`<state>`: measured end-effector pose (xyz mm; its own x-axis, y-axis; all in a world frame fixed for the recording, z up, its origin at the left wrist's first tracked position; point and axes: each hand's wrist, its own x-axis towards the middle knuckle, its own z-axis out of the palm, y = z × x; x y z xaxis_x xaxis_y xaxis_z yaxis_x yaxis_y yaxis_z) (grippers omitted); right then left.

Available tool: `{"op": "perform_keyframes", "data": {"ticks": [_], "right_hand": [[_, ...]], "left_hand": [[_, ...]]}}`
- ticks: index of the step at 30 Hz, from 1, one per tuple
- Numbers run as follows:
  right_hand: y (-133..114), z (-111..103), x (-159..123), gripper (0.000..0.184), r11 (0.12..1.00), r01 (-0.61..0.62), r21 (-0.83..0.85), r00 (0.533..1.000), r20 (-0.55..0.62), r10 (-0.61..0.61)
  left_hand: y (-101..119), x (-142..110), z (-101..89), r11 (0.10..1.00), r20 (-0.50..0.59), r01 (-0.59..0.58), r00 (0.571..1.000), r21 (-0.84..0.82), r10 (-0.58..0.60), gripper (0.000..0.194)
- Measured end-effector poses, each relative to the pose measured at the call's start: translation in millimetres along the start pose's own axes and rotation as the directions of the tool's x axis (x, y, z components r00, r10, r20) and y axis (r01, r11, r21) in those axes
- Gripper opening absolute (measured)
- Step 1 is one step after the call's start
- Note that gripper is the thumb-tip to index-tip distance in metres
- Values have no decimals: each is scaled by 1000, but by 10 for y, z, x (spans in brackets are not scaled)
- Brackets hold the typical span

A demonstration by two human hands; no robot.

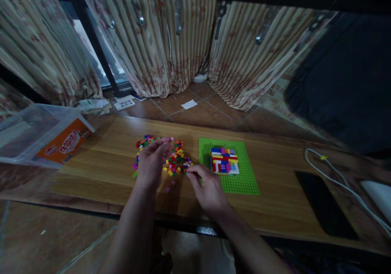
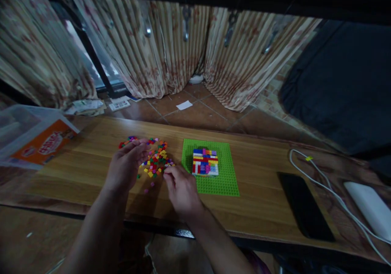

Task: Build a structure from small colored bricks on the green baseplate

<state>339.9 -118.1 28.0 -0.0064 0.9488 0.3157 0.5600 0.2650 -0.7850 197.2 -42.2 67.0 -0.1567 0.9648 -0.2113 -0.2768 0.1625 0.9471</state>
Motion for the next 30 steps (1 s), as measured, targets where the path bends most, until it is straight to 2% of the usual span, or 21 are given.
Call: {"op": "perform_keyframes", "data": {"ticks": [5, 9, 11, 14, 19, 24, 27, 30], "right_hand": [[107, -424, 0, 15, 996, -19, 85, 982, -187, 35], [292, -773, 28, 16, 994, -65, 82, 930, -355, 90], [397, -916, 28, 17, 993, -99, 59, 913, -391, 114], [523, -1048, 2, 18, 991, -134, 14, 928, -349, 131], [588, -1083, -43, 20, 989, -140, -49, 966, -226, 125], [579, -1080, -47, 19, 989, -132, -59, 969, -219, 116], [508, -1041, -55, 17, 994, -100, -33, 968, -234, 90], [358, -903, -79, 14, 999, -38, -13, 973, -227, 34]], "left_hand": [[-87, -49, 121, 994, 67, -2, 998, 109, -5, 33], [-182, -115, 239, 969, 174, -21, 984, 246, -23, 31], [-224, -138, 294, 956, 228, -51, 974, 289, -17, 29], [-269, -161, 369, 938, 302, -118, 953, 326, 15, 22], [-320, -186, 454, 911, 379, -159, 925, 380, 3, 22], [-365, -196, 480, 898, 388, -170, 922, 407, -1, 25], [-343, -180, 461, 900, 367, -186, 930, 393, 32, 25], [-288, -107, 372, 919, 272, -187, 958, 348, 91, 25]]}}
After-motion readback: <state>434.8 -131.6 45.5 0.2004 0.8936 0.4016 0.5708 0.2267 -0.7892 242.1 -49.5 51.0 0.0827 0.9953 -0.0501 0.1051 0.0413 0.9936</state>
